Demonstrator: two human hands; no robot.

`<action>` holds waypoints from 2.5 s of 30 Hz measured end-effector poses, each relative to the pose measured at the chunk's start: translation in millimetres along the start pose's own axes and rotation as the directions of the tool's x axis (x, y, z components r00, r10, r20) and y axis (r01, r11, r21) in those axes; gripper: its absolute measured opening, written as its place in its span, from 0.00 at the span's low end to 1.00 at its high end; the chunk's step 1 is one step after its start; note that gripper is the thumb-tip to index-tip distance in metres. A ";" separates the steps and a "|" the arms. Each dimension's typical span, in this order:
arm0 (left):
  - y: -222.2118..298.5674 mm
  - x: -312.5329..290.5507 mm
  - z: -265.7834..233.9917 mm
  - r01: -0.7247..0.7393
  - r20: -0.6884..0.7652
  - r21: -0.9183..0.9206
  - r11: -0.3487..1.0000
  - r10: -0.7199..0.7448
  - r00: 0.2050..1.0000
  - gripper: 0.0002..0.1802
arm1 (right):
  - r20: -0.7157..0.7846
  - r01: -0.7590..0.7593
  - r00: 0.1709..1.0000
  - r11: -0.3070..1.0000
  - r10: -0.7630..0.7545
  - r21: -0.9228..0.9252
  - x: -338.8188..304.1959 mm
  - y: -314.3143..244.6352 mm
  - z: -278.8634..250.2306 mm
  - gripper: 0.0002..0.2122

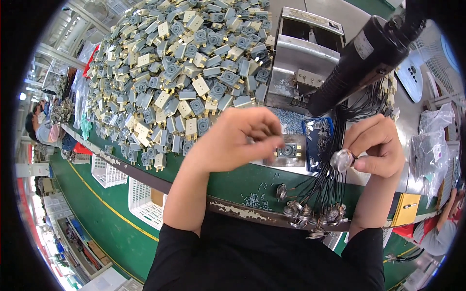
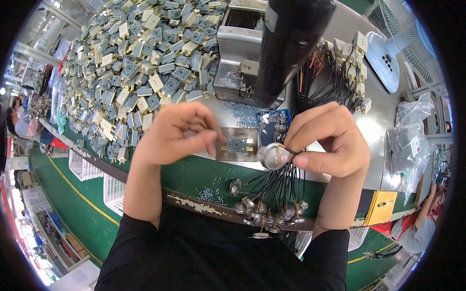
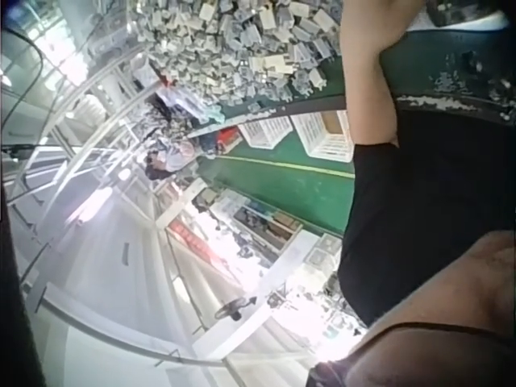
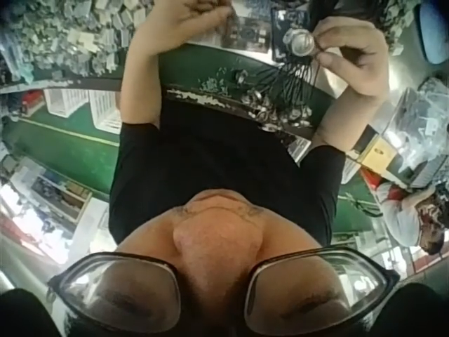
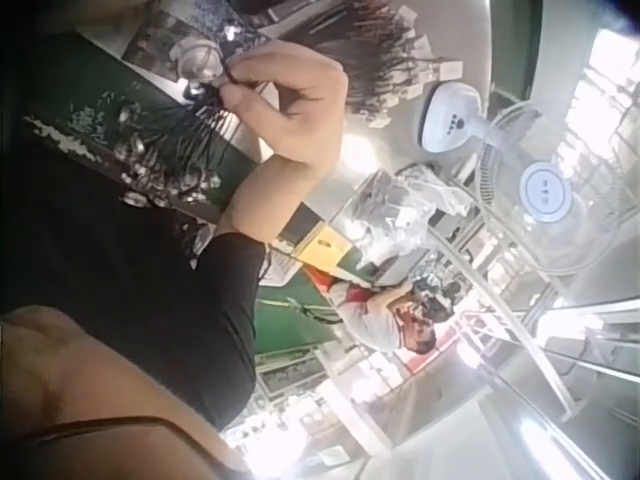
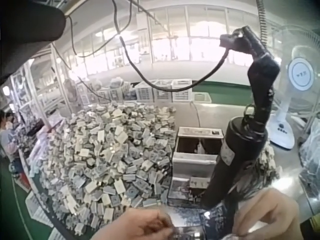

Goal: Assembling small electronic components with wiring using a power tool on a factory production line.

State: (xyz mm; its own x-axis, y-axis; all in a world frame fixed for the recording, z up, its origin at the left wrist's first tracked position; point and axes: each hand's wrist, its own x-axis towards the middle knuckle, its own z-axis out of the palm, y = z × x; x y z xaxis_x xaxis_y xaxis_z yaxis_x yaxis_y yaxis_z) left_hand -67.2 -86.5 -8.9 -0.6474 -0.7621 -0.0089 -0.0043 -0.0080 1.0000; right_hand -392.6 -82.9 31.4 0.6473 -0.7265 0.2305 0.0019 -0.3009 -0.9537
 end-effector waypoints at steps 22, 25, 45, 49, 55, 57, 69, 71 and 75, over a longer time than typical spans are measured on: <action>-54.4 11.5 23.0 -0.167 -0.081 0.317 0.934 0.202 0.976 0.12 | -0.127 0.001 0.992 0.998 0.006 0.059 9.0 26.4 19.2 0.17; -53.9 11.2 22.7 -0.130 -0.067 0.300 0.945 0.157 0.985 0.13 | -0.133 -0.049 0.989 0.993 0.063 0.105 7.7 20.7 16.9 0.17; -44.4 12.0 29.6 -0.385 -0.218 0.492 0.781 0.538 0.814 0.23 | -0.303 -0.334 0.912 0.929 0.276 -0.161 22.2 10.3 56.6 0.06; -42.4 10.9 30.6 -0.348 -0.157 0.555 0.756 0.506 0.848 0.21 | -0.219 -0.199 0.969 0.896 0.117 -0.397 21.1 10.9 53.6 0.06; -49.6 8.4 31.1 -0.310 -0.078 0.502 0.807 0.399 0.913 0.19 | -0.116 -0.122 0.991 0.820 0.068 -0.560 16.0 18.6 57.0 0.07; -52.6 7.8 33.7 -0.269 -0.093 0.484 0.833 0.354 0.930 0.20 | -0.110 -0.136 0.990 0.801 0.088 -0.583 15.8 22.2 58.6 0.06; -64.4 11.6 32.5 -0.199 -0.054 0.424 0.884 0.244 0.968 0.20 | -0.040 -0.166 0.981 0.706 0.192 -0.688 17.5 30.5 62.3 0.05; -66.8 11.3 31.4 -0.238 -0.052 0.429 0.871 0.287 0.956 0.20 | -0.013 -0.147 0.981 0.705 0.191 -0.693 17.5 30.2 61.8 0.05; -70.1 12.8 28.2 -0.298 -0.005 0.400 0.867 0.327 0.945 0.18 | 0.040 -0.160 0.970 0.753 0.241 -0.639 17.7 32.3 56.6 0.06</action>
State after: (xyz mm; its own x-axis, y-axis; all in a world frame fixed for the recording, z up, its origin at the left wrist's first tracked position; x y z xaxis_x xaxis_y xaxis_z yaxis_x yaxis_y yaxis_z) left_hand -96.6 -77.5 -79.0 -0.6092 -0.7261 0.3188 -0.1155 0.4789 0.8702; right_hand -337.9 -70.5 -6.2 0.6589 -0.7521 -0.0140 -0.5892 -0.5044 -0.6312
